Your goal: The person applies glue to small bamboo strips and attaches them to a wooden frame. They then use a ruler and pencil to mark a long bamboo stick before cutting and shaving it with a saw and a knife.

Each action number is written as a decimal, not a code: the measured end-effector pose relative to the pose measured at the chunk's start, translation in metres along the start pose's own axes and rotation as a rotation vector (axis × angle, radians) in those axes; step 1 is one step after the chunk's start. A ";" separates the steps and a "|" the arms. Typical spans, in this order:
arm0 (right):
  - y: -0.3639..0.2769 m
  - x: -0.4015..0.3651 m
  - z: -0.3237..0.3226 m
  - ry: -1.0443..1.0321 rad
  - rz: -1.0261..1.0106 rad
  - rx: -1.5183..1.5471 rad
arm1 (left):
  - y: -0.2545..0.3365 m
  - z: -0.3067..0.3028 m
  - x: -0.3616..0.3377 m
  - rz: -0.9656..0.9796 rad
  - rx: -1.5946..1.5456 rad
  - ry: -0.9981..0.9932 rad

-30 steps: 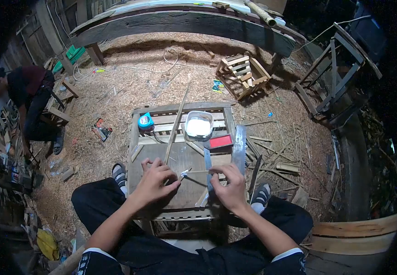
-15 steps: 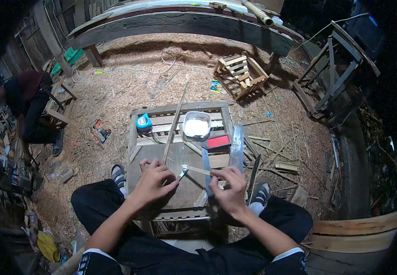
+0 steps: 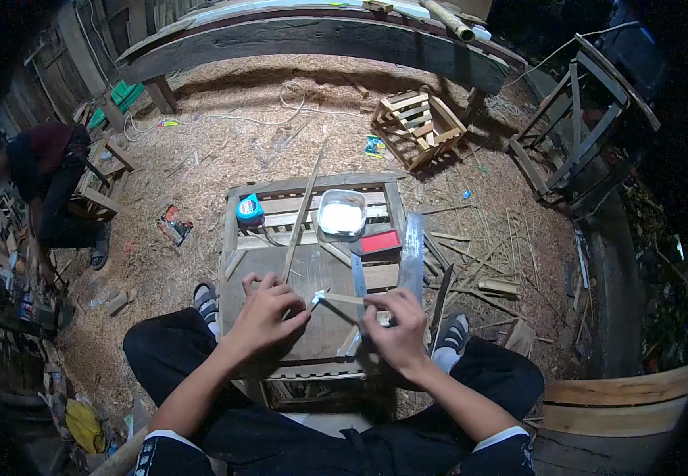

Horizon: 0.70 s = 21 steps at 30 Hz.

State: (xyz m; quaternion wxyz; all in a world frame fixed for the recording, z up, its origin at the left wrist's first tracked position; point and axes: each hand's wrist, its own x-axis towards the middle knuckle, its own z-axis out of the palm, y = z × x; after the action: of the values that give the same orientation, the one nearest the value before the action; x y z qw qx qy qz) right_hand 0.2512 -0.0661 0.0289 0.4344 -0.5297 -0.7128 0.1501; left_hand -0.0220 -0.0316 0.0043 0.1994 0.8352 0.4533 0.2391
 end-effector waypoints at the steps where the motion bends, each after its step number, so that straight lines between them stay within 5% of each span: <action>1: 0.001 0.001 -0.001 0.024 0.085 0.010 | 0.000 0.000 0.000 -0.002 -0.005 -0.001; 2: 0.002 0.002 -0.002 0.048 0.168 0.021 | 0.000 0.000 0.000 -0.004 -0.006 0.001; 7: 0.000 -0.002 0.002 0.005 -0.075 0.006 | -0.002 0.001 0.000 0.003 0.009 0.003; 11: 0.001 0.002 -0.003 0.028 0.152 0.005 | 0.000 -0.001 0.000 -0.016 -0.013 -0.013; 15: -0.007 -0.001 -0.002 -0.004 -0.017 0.012 | -0.001 0.001 0.000 0.006 0.003 0.004; 21: 0.000 0.002 -0.001 0.043 0.108 0.018 | 0.000 0.001 0.000 0.009 0.000 0.005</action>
State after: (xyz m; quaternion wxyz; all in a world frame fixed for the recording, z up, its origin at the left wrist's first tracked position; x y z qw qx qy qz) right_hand 0.2521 -0.0651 0.0305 0.4458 -0.5665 -0.6723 0.1684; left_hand -0.0220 -0.0319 0.0034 0.1971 0.8367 0.4501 0.2418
